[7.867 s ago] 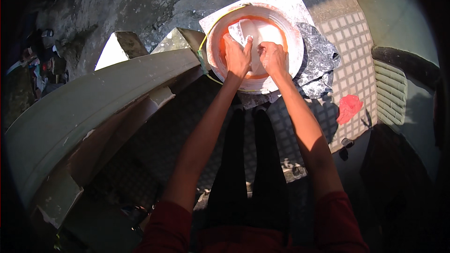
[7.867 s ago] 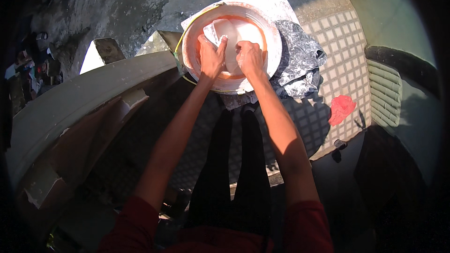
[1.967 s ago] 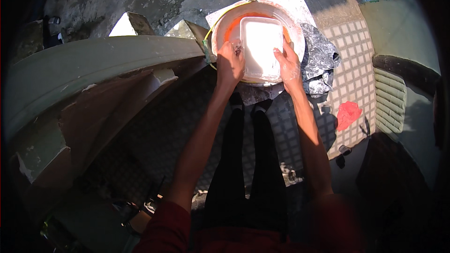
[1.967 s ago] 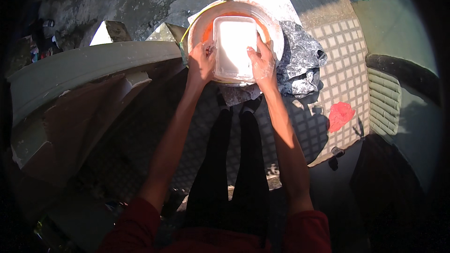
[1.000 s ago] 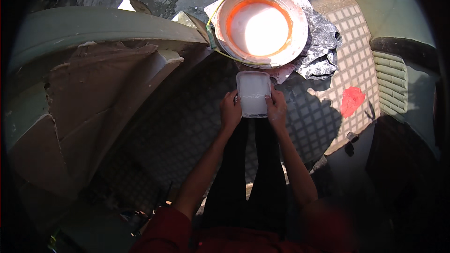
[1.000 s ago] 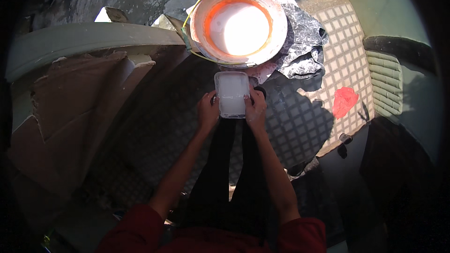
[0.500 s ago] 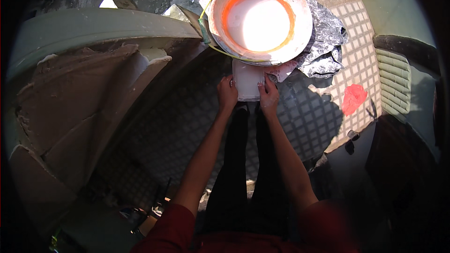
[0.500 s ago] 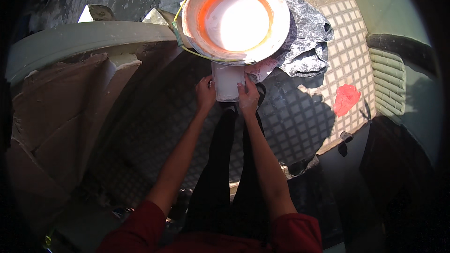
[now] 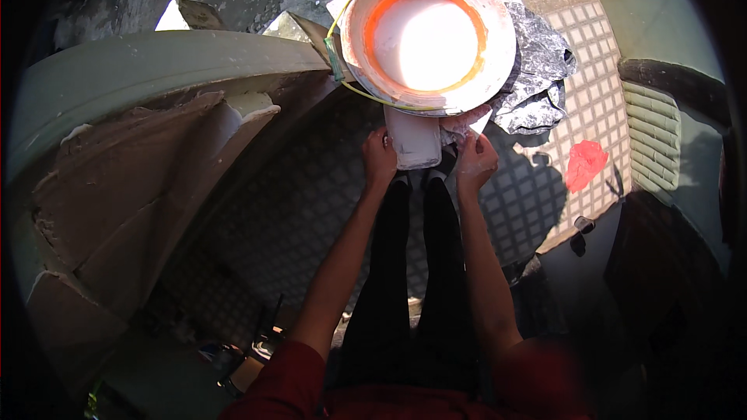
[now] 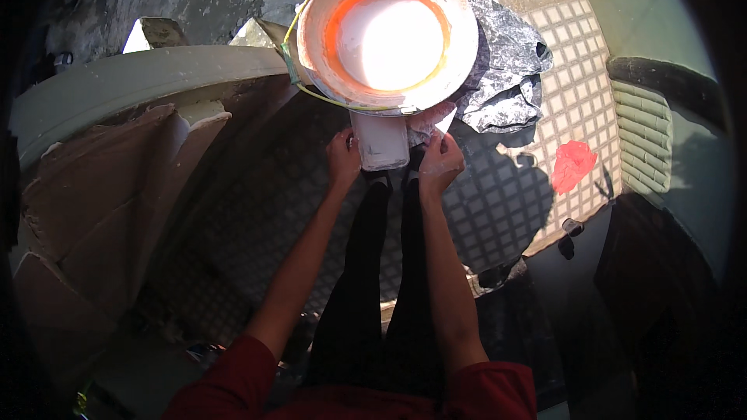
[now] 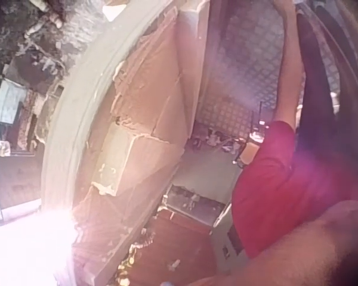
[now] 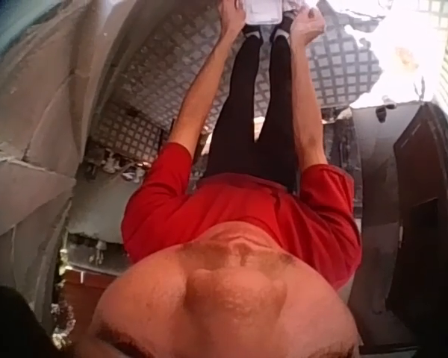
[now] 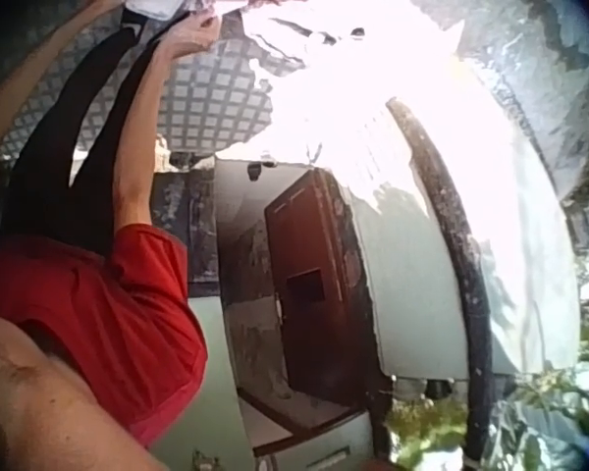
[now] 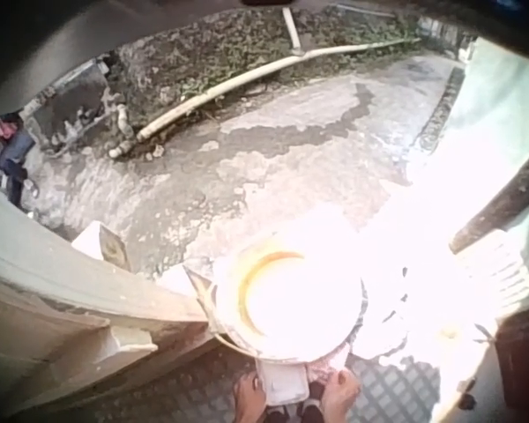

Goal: Applying plaster or putty to a wall and then cleaning the container and scraper in a bucket of water.

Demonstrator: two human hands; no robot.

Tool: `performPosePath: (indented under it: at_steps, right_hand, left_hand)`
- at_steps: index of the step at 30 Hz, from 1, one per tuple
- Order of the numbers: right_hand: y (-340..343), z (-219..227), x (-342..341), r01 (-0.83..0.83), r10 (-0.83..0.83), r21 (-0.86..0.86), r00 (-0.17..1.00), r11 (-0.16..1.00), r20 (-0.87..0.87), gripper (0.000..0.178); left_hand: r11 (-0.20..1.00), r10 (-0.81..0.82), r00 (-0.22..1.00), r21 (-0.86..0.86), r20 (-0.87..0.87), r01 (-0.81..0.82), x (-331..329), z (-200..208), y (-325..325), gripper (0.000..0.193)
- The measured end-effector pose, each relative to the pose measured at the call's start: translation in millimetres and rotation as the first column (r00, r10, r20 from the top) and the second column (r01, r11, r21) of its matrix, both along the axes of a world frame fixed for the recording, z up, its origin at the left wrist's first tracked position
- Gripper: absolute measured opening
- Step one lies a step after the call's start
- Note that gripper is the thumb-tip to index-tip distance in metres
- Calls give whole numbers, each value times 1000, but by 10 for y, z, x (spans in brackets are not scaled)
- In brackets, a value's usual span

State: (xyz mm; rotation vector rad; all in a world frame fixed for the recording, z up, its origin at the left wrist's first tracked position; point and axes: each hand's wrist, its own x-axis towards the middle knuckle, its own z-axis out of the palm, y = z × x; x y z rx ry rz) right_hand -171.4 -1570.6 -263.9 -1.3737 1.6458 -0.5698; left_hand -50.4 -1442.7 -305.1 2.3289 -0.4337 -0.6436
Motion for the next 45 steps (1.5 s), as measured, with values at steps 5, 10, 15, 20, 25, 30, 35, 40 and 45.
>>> performPosePath:
  at_steps: [5, 10, 15, 20, 25, 30, 35, 40, 45]
  right_hand:
    - [64, 476, -196, 83, -83, 39, 997, 996, -1, 19]
    - [-104, 1109, -442, 230, -224, -28, 963, 973, 146, 18]
    - [-553, 1428, -11, 46, -1, -156, 961, 987, 275, 13]
    - [-949, 1063, 614, -252, 159, 98, 821, 963, 549, 22]
    - [-1115, 612, 1178, -361, 173, 268, 826, 893, 537, 27]
    - [-1236, 638, 1335, -329, 103, 490, 896, 807, 431, 28]
    - [-1266, 463, 1295, -237, -102, 620, 881, 748, 461, 25]
    - [-1173, 253, 1415, -192, -150, 675, 898, 713, 414, 28]
    - [-1253, 138, 1373, -149, -142, 782, 946, 606, 290, 17]
  left_hand:
    - [1000, 31, 995, 5, -92, -30, 7, 52, -54, 20]
    - [998, 53, 991, -5, -126, -55, 15, 84, -112, 19]
    - [998, 54, 990, -19, -127, -57, 29, 85, -101, 18]
    - [999, 34, 986, -11, -166, -37, -12, 109, -123, 23]
    - [998, 67, 995, 22, -80, -65, 94, 155, 0, 22]
    - [968, -76, 948, 203, -309, 144, 173, 1337, -311, 21]
    - [953, 12, 997, -302, -76, -34, 475, 1750, -1144, 26]
    - [938, 144, 979, -295, -147, -183, 1142, 473, -1597, 53]
    - [873, 173, 646, -187, -744, -449, 1146, 103, -1780, 56]
